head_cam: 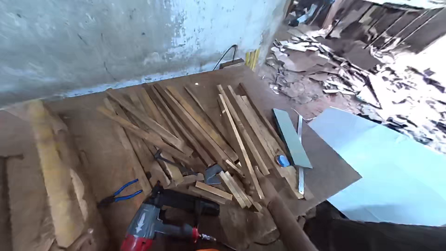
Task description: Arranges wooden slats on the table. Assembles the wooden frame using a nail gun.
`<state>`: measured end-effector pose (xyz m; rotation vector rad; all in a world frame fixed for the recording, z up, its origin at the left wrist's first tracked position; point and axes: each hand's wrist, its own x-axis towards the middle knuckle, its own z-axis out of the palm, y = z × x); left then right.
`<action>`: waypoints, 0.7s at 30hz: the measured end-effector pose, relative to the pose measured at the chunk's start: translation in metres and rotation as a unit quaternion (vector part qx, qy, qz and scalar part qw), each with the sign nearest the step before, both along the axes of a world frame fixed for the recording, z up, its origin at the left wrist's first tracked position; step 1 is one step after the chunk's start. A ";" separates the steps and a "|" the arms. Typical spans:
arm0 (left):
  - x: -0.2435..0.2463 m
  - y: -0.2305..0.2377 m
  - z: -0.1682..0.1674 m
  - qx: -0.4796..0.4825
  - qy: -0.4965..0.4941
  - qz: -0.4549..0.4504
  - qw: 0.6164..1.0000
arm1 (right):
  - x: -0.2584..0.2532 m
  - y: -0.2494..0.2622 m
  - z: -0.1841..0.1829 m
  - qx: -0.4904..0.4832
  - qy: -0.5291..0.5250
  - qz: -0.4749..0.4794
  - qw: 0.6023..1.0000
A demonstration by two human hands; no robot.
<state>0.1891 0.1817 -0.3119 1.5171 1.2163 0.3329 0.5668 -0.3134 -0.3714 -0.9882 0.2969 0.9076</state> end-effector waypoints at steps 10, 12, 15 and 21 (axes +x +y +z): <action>0.001 0.000 0.000 0.004 0.003 0.031 1.000 | -0.074 0.037 -0.009 -0.144 -0.076 0.059 0.985; 0.002 0.001 -0.001 0.004 0.003 0.031 1.000 | -0.081 0.041 -0.014 -0.264 -0.148 0.093 0.949; 0.004 0.002 -0.003 0.004 0.012 0.035 0.999 | -0.093 0.047 -0.025 -0.324 -0.204 0.113 0.917; 0.007 0.001 -0.002 0.015 0.029 0.055 0.998 | -0.067 0.066 -0.028 -0.461 -0.394 0.199 0.769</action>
